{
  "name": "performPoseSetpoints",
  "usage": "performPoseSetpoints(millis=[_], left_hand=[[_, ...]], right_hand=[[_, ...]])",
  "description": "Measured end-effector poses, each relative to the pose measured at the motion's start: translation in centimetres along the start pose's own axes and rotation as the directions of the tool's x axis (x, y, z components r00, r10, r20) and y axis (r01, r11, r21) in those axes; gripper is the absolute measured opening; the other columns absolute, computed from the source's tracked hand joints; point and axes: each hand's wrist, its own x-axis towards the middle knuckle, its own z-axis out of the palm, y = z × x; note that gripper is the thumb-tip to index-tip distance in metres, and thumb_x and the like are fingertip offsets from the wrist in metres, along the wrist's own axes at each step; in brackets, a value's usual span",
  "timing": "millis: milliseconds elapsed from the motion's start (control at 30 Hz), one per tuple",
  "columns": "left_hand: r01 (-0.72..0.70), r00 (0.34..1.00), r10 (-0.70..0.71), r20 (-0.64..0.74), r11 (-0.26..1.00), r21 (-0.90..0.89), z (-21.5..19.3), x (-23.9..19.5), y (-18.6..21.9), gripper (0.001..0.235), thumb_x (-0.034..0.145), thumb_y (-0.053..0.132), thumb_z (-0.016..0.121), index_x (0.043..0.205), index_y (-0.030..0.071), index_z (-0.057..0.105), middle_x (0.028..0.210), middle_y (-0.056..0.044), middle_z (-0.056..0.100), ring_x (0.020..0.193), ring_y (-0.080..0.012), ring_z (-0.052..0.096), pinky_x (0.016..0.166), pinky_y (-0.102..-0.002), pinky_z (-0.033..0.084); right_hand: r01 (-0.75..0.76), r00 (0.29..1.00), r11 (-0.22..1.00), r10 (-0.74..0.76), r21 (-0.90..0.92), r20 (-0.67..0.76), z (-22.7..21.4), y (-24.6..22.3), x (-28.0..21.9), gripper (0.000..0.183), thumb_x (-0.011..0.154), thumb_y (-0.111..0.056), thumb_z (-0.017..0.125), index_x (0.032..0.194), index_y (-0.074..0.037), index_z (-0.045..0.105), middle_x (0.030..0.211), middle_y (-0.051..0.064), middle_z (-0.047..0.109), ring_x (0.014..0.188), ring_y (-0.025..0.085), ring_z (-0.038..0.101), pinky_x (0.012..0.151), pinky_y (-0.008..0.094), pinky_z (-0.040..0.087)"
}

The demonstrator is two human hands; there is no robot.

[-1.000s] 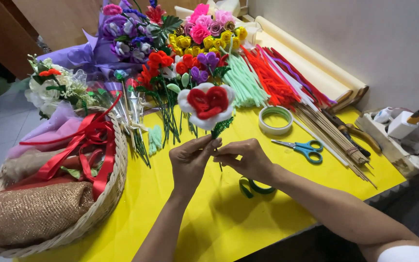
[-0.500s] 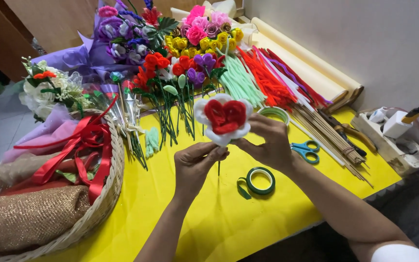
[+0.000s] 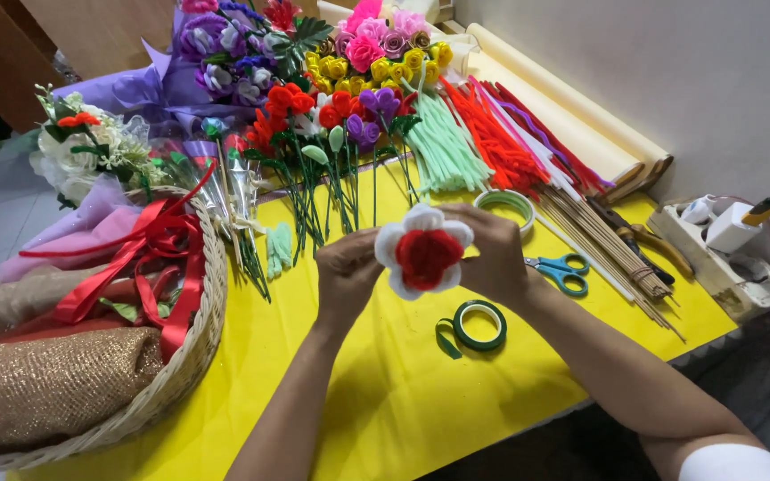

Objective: Assembling a handmade flower by arranging petals and wrapping the stem with floral tape.

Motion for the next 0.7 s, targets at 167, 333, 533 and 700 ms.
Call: performPoseSetpoints(millis=[167, 333, 533, 700], left_hand=[[0.043, 0.999, -0.043, -0.001, 0.999, -0.012, -1.0, -0.1, -2.2, 0.021, 0.082, -0.006, 0.080, 0.099, 0.007, 0.081, 0.095, -0.016, 0.080, 0.096, -0.0271, 0.075, 0.087, -0.039, 0.062], [0.102, 0.995, -0.102, 0.013, 0.995, -0.017, -1.1, -0.6, -2.7, 0.022, 0.084, -0.006, 0.078, 0.101, 0.007, 0.081, 0.095, -0.017, 0.079, 0.096, -0.0298, 0.076, 0.093, -0.041, 0.060], [0.137, 0.990, -0.138, -0.004, 0.985, -0.101, -1.4, -1.3, -4.4, 0.024, 0.081, -0.009, 0.078, 0.100, 0.006, 0.082, 0.096, -0.013, 0.080, 0.100, -0.0233, 0.072, 0.093, -0.041, 0.058], [0.160, 0.986, -0.165, -0.008, 0.969, -0.189, -1.3, -1.3, -4.4, 0.021, 0.084, -0.008, 0.075, 0.100, 0.004, 0.081, 0.097, -0.014, 0.079, 0.100, -0.0236, 0.071, 0.094, -0.041, 0.057]], right_hand=[[-0.510, 0.834, 0.657, 0.536, 0.555, 0.132, 1.3, 3.6, -3.1, 0.040, 0.089, 0.001, 0.071, 0.128, 0.006, 0.067, 0.113, 0.019, 0.074, 0.101, 0.021, 0.070, 0.091, 0.040, 0.061], [-0.619, 0.668, 0.328, 0.697, 0.713, 0.260, 2.7, 6.3, -6.3, 0.023, 0.092, -0.002, 0.072, 0.113, 0.008, 0.071, 0.093, 0.022, 0.077, 0.084, 0.028, 0.078, 0.076, 0.045, 0.066], [-0.583, 0.577, 0.061, 0.733, 0.810, 0.360, 3.5, 6.7, -7.4, 0.015, 0.093, -0.001, 0.070, 0.107, 0.005, 0.070, 0.096, 0.023, 0.077, 0.089, 0.032, 0.079, 0.079, 0.046, 0.067], [-0.585, 0.581, 0.072, 0.732, 0.808, 0.355, 3.6, 6.1, -6.8, 0.021, 0.093, 0.000, 0.070, 0.114, 0.004, 0.070, 0.103, 0.024, 0.077, 0.097, 0.036, 0.077, 0.086, 0.049, 0.064]])
